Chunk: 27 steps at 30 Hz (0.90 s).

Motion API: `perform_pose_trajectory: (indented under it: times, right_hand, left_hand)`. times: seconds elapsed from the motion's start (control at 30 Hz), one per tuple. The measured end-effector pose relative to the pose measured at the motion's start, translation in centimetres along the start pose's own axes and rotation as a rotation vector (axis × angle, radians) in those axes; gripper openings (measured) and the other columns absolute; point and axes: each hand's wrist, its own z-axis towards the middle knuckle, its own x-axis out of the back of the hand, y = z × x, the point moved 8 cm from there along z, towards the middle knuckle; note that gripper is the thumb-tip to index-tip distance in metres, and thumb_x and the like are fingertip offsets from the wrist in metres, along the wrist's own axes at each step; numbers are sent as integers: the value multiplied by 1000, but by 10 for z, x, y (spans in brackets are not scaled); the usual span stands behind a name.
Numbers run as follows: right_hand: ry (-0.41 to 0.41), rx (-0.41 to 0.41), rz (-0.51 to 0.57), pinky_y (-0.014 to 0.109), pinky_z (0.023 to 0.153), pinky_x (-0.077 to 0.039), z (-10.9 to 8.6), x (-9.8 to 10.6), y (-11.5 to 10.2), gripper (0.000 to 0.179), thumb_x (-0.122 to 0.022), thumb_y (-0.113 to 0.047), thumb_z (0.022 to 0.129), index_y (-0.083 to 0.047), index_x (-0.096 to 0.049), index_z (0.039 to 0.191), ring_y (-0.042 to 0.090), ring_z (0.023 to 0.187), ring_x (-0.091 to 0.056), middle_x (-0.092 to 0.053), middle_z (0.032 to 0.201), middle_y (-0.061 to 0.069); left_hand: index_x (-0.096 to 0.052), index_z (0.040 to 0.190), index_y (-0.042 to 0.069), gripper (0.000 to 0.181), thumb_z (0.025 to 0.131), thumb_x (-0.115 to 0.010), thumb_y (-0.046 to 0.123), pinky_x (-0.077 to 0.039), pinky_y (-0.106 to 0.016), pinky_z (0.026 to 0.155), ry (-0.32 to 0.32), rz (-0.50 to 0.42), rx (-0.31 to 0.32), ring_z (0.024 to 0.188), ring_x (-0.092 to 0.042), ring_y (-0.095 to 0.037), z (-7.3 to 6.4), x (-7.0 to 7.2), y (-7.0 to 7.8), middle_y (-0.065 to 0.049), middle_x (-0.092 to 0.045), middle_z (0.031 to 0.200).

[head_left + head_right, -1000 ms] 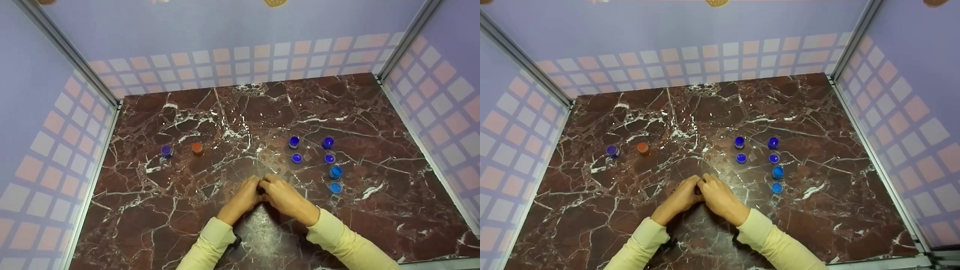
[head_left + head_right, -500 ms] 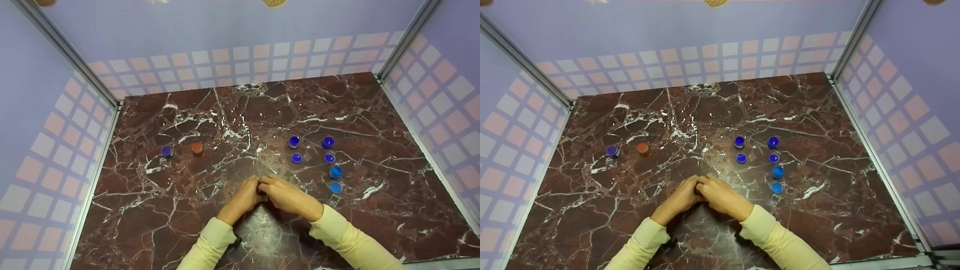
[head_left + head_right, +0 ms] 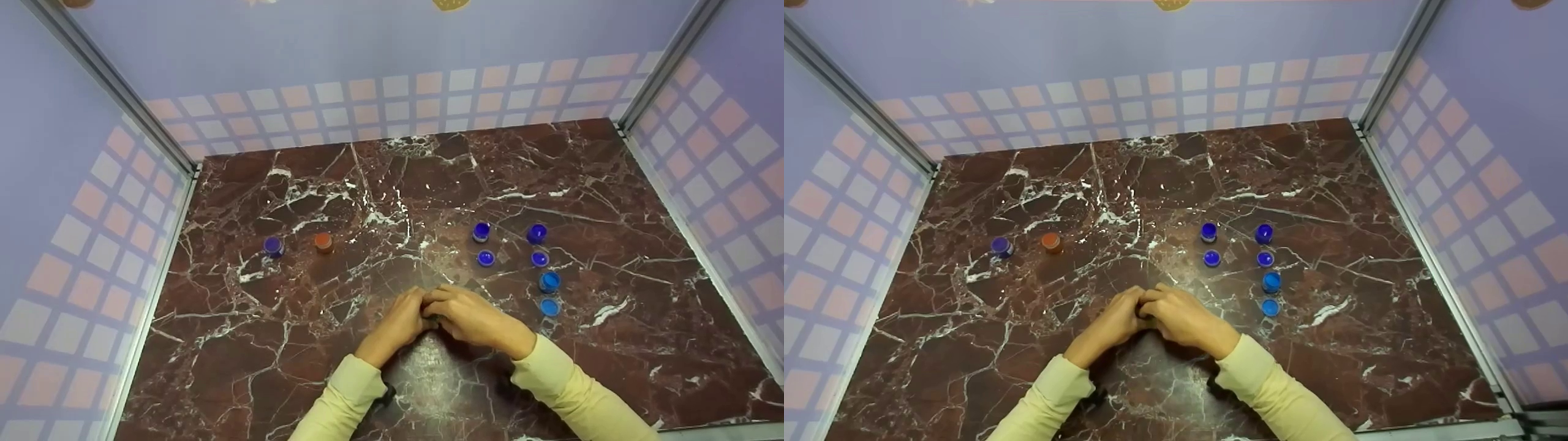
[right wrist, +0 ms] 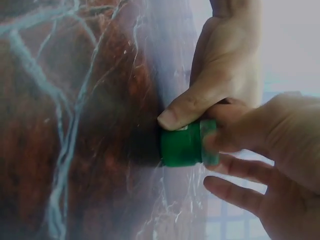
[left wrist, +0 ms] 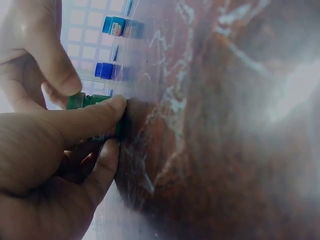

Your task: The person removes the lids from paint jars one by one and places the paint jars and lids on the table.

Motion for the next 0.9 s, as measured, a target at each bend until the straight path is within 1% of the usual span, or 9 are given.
perform_pose_trajectory:
  times: [0.13, 0.3, 0.43, 0.57, 0.63, 0.7, 0.8, 0.9]
  right_hand:
    - [26, -21, 48, 37, 94, -54, -1, -1, 3, 16, -78, -6, 88, -8, -78, 104, 22, 104, -64, -71, 109, 3]
    - [56, -42, 67, 36, 90, -54, -1, -2, 5, 12, -80, -8, 87, -9, -78, 99, 20, 99, -62, -71, 106, 1]
    - [74, -37, 40, 35, 87, -54, -1, -1, 3, 14, -80, -6, 85, -10, -77, 98, 19, 96, -61, -70, 106, 1]
    - [91, -39, 9, 37, 91, -54, -1, 1, 1, 21, -81, -5, 85, -5, -74, 106, 22, 102, -64, -69, 110, 5]
    - [92, -52, -8, 38, 93, -54, -2, 1, 1, 25, -81, -5, 86, -3, -72, 109, 23, 105, -65, -68, 112, 8]
    - [90, -72, -29, 38, 94, -55, -2, 1, 1, 27, -81, -5, 86, -1, -71, 111, 25, 105, -65, -67, 112, 9]
    - [79, -108, -64, 37, 90, -56, -2, 1, 2, 27, -81, -8, 87, -1, -71, 111, 25, 101, -65, -66, 109, 10]
    - [74, -124, -108, 37, 85, -57, -1, 0, 1, 27, -82, -13, 87, -2, -71, 108, 25, 95, -64, -66, 104, 9]
  left_hand:
    - [-64, 102, 3, 33, 82, -87, 14, -53, -44, 87, 14, 21, -7, 96, -64, -33, 0, 0, 1, -10, -64, 98]
    - [-63, 100, 3, 31, 81, -86, 11, -53, -42, 83, 25, 17, -33, 92, -63, -29, -1, 0, 2, -8, -63, 96]
    - [-62, 98, 2, 32, 79, -87, 11, -52, -40, 81, 35, 14, -66, 89, -62, -29, -2, 0, 4, -8, -61, 93]
    - [-64, 102, 1, 35, 79, -88, 12, -53, -41, 84, 53, 23, -90, 92, -64, -31, -2, 2, 5, -10, -64, 95]
    - [-65, 104, 1, 36, 80, -88, 14, -53, -42, 87, 54, 20, -92, 94, -65, -32, -1, 3, 6, -11, -65, 97]
    - [-65, 103, 0, 35, 80, -87, 14, -53, -42, 88, 58, 17, -93, 95, -65, -32, -1, 3, 6, -11, -66, 97]
    - [-63, 99, 0, 34, 80, -88, 14, -54, -42, 88, 66, 19, -90, 94, -66, -32, -2, 3, 6, -12, -65, 96]
    - [-62, 95, 0, 34, 80, -88, 14, -54, -43, 86, 73, 22, -102, 93, -66, -32, -2, 3, 6, -12, -65, 95]
